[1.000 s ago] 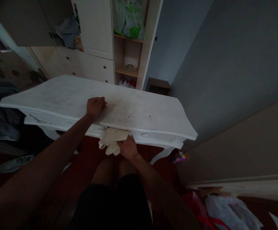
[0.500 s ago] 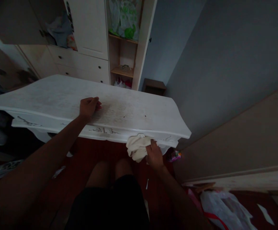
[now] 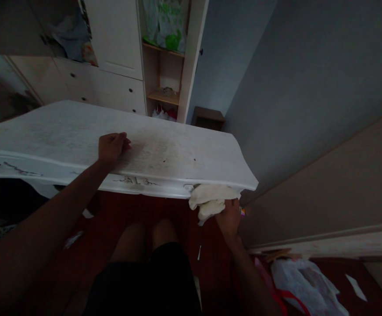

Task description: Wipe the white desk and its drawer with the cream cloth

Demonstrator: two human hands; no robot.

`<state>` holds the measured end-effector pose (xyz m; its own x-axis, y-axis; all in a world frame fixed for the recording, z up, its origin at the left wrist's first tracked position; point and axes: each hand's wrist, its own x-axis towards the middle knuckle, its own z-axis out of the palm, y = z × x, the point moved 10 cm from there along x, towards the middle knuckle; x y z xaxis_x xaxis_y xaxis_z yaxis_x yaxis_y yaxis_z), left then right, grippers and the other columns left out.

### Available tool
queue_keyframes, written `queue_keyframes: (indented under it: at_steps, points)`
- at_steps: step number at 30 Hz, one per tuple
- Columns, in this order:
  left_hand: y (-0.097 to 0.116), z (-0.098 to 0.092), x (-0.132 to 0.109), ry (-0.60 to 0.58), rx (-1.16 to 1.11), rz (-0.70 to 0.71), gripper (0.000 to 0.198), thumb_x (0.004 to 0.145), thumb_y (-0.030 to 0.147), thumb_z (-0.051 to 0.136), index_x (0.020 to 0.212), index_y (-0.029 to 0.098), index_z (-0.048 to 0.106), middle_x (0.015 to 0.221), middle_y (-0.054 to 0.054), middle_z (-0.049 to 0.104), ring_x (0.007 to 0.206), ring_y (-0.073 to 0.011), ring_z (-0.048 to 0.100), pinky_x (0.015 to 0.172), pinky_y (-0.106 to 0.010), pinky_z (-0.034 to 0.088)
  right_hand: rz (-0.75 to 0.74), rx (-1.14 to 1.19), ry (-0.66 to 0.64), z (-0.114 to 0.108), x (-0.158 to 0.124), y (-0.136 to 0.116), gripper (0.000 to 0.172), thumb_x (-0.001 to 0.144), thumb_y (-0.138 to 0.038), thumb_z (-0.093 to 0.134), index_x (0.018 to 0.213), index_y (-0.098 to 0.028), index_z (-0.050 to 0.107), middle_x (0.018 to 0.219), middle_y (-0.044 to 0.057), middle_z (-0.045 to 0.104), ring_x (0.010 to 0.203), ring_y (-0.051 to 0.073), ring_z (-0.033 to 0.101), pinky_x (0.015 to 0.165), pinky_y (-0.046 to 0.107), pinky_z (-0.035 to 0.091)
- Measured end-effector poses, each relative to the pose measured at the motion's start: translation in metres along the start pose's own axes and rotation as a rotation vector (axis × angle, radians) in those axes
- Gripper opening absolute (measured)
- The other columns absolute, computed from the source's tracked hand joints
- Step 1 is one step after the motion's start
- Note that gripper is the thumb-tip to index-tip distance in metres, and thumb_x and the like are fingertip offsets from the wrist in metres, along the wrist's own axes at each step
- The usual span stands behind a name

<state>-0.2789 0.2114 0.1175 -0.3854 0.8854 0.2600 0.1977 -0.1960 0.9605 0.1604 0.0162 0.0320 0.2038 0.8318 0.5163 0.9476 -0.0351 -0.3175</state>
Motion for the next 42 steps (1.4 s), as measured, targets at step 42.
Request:
queue_keyframes:
  at_steps: [42]
  points:
    - [-0.001, 0.000, 0.001, 0.023, 0.046, -0.006, 0.026, 0.076, 0.031, 0.053, 0.056, 0.016, 0.062, 0.046, -0.001, 0.056, 0.041, -0.0097, 0.050, 0.041, -0.020, 0.040, -0.191, -0.043, -0.416, 0.087, -0.024, -0.105, 0.047, 0.083, -0.031, 0.061, 0.128, -0.022, 0.058, 0.111, 0.013, 0.056, 0.094, 0.026, 0.063, 0.075, 0.033, 0.054]
